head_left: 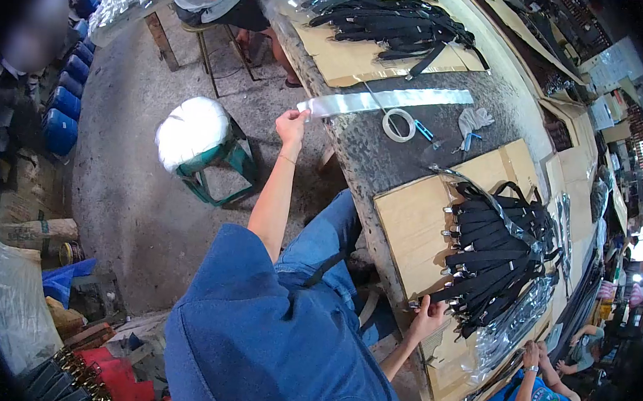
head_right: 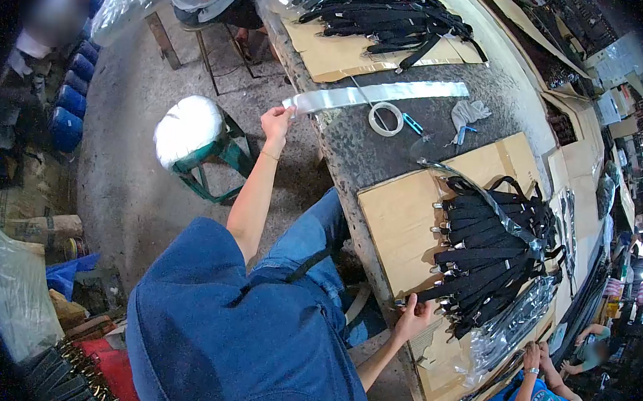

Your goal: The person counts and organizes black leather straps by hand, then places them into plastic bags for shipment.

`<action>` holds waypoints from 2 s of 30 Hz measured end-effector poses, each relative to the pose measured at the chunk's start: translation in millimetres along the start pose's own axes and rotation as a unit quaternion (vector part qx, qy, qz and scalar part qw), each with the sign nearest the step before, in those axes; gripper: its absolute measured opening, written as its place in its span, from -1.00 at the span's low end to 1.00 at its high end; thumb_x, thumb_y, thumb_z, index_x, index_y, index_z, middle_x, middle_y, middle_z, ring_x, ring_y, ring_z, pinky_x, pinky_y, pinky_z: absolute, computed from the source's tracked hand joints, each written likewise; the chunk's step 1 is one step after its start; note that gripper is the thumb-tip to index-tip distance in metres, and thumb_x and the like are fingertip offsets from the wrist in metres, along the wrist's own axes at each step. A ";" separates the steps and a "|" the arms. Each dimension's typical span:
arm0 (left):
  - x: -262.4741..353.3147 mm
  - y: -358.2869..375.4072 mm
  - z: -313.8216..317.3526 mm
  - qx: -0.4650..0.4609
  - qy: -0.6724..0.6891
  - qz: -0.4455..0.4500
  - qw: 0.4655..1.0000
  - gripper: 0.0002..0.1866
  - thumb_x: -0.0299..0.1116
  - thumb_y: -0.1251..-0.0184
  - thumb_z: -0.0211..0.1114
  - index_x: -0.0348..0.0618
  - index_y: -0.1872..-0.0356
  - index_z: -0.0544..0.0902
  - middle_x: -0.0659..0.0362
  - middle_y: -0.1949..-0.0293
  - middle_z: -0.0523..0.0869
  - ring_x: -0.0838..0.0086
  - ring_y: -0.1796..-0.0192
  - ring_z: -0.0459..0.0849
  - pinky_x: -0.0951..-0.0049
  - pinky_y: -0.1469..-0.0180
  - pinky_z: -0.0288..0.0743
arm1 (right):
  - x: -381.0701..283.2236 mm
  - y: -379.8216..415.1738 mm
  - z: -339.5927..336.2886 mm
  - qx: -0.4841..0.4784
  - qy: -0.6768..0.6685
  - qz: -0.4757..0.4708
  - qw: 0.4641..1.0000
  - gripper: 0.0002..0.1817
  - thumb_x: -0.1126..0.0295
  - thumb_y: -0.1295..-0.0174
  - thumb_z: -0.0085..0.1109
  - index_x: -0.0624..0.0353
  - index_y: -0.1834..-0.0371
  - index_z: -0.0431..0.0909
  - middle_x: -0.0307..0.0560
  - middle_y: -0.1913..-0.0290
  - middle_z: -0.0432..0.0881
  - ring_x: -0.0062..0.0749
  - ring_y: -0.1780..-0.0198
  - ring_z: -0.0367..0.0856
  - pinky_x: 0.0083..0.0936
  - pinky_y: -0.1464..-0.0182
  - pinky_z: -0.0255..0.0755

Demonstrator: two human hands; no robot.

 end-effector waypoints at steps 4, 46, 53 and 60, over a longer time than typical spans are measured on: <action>11.8 14.4 -1.9 0.074 -0.136 0.095 0.983 -0.75 -0.36 -0.05 0.45 -0.36 0.33 0.71 0.06 0.45 0.74 0.43 0.39 0.70 0.37 0.25 0.55 | 2.7 0.0 -2.1 0.007 0.032 0.004 0.999 -0.77 0.38 -0.22 0.29 0.28 0.15 0.55 -0.29 0.49 0.54 -0.73 0.56 0.40 -0.77 0.57 0.26; 232.7 -11.6 177.1 -0.315 0.089 0.123 0.937 -0.72 -0.23 -0.36 0.23 -0.12 0.52 0.49 0.23 0.59 0.52 0.47 0.55 0.54 0.44 0.54 0.37 | 10.4 1.2 -6.0 0.029 -0.019 0.020 0.999 -0.78 0.39 -0.18 0.31 0.33 0.26 0.55 -0.24 0.54 0.52 -0.67 0.57 0.45 -0.70 0.55 0.38; 360.9 18.7 182.0 -0.245 0.107 0.320 0.909 -0.87 -0.43 -0.05 0.18 -0.27 0.58 0.56 0.16 0.61 0.58 0.50 0.56 0.50 0.45 0.54 0.34 | 5.3 2.4 -7.8 0.019 -0.021 0.034 0.999 -0.77 0.39 -0.17 0.33 0.34 0.28 0.54 -0.25 0.53 0.51 -0.67 0.56 0.45 -0.71 0.56 0.36; 441.9 255.7 54.8 -0.450 -0.176 0.651 0.585 -0.82 -0.39 0.02 0.20 -0.23 0.65 0.43 0.09 0.33 0.60 0.51 0.28 0.50 0.51 0.27 0.32 | 23.6 -1.2 -8.3 0.033 0.030 0.022 0.999 -0.75 0.33 -0.17 0.34 0.28 0.40 0.51 -0.33 0.59 0.45 -0.72 0.58 0.38 -0.69 0.56 0.26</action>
Point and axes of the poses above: each hand's wrist, its own y-axis away from the middle knuckle, its own z-axis out of the palm, x = y × z, the point moved 1 cm from there along -y, towards the middle knuckle
